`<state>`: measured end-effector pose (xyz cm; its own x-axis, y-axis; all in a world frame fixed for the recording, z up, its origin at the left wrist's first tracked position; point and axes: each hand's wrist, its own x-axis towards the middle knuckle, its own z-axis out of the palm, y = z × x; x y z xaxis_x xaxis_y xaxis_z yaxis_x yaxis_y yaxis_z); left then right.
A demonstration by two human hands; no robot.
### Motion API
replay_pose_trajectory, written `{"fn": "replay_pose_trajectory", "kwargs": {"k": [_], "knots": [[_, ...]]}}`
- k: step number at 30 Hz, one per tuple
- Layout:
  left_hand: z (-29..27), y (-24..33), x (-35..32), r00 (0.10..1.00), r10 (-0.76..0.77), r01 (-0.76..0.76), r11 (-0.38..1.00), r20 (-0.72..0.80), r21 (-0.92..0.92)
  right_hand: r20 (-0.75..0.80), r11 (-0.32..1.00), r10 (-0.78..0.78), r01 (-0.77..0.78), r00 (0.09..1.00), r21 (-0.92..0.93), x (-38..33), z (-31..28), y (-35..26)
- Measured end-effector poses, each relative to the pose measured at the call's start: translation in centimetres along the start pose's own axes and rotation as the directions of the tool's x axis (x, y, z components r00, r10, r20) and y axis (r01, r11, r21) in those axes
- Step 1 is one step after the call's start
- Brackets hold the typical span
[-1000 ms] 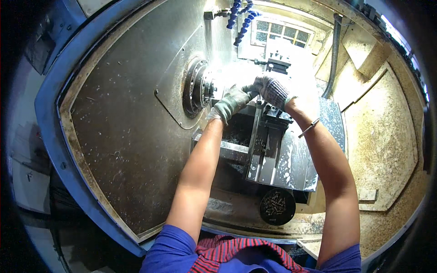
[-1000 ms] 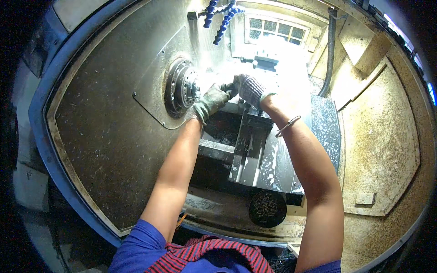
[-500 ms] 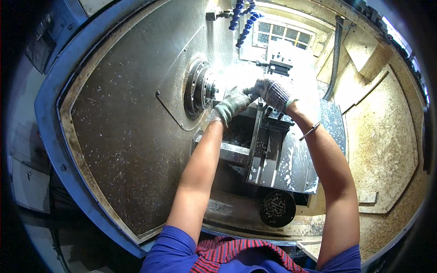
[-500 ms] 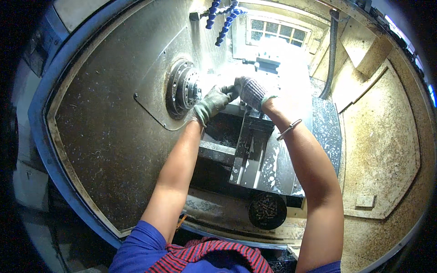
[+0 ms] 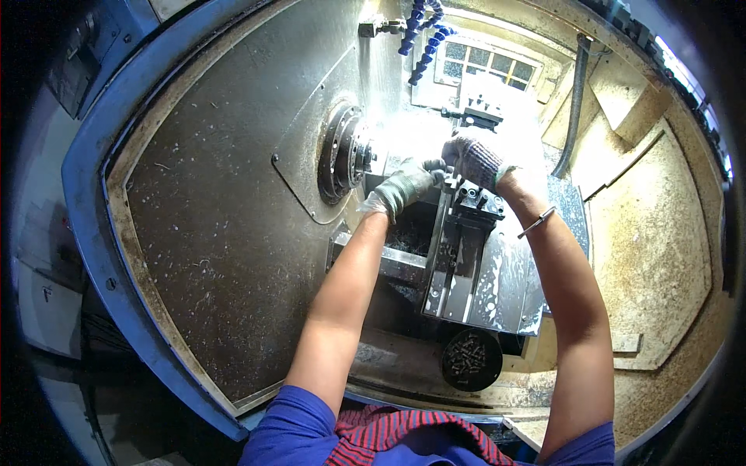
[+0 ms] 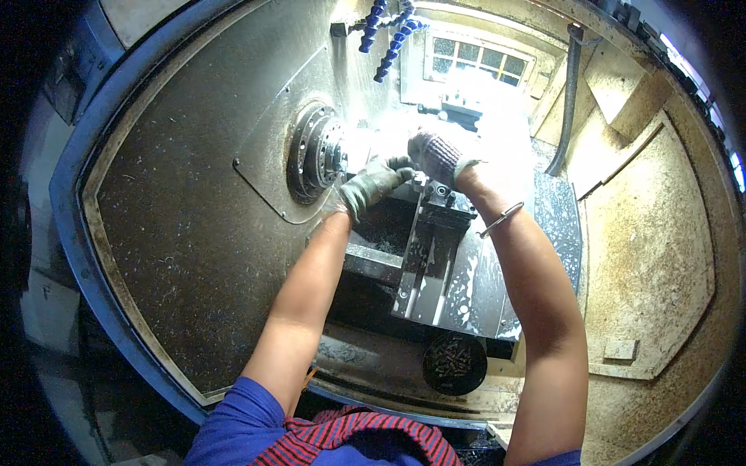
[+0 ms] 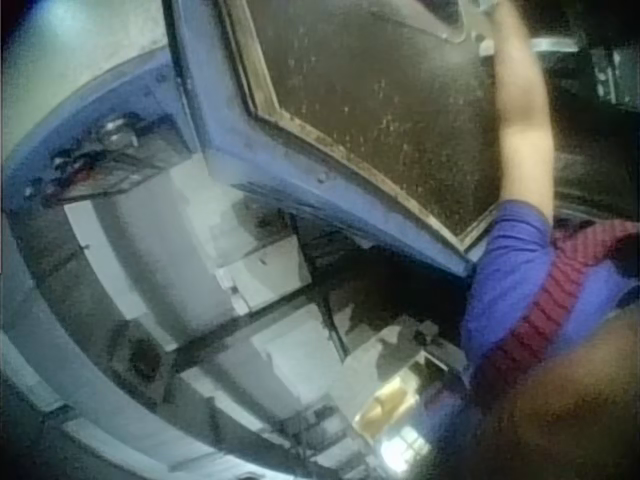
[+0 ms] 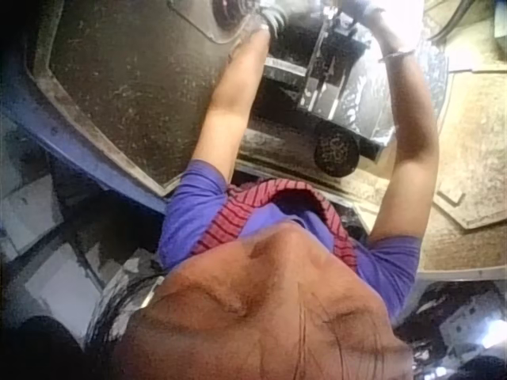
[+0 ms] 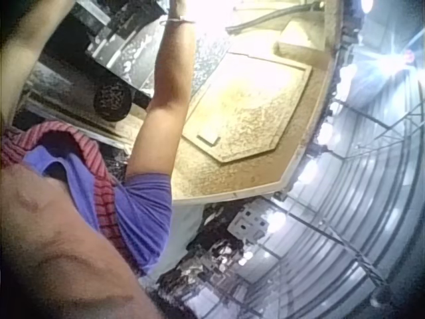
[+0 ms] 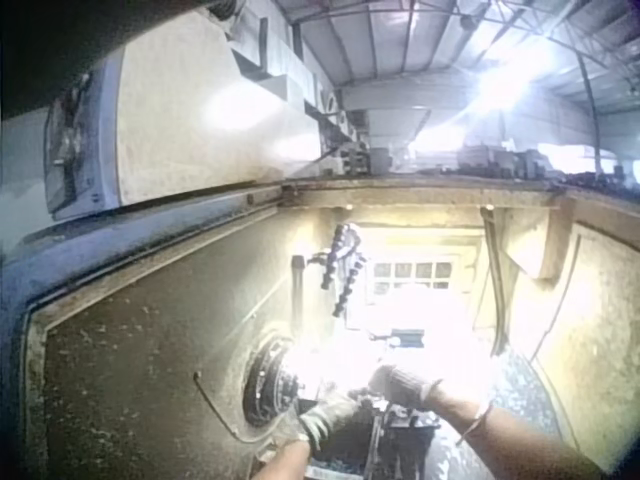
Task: The person operates a CNC lathe, repeatedly loading small metal parts into the chuck, securing them, and then removing them. The person uses gloved hands to handle the parts and a tool to tighten the chuck. The parts are placed into a container after removal.
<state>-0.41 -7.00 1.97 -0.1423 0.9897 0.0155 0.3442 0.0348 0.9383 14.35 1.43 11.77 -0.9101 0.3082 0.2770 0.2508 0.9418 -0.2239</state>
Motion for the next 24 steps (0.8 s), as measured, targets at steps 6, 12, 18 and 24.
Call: {"fn": "replay_pose_trajectory", "kwargs": {"k": [6,12,18,24], "knots": [[1.4,-2.2,0.0,0.997,-0.071,0.069,0.742,0.025,-0.667,0.071,0.973,-0.147,0.157,0.987,-0.167,0.8,1.4,1.9],[2.1,-5.4,2.7,0.997,0.004,-0.045,0.821,-0.074,-0.570,0.025,0.833,-0.337,0.310,0.941,-0.458,1.3,1.8,3.6],[2.5,-1.7,0.8,0.972,-0.158,0.021,0.798,-0.176,-0.602,0.196,0.998,0.054,-0.050,0.979,-0.023,0.3,-1.7,1.0],[2.5,-7.7,3.5,0.937,0.173,-0.271,0.909,-0.304,-0.316,0.086,0.838,-0.022,-0.029,0.996,0.544,0.8,-1.9,1.1]]}}
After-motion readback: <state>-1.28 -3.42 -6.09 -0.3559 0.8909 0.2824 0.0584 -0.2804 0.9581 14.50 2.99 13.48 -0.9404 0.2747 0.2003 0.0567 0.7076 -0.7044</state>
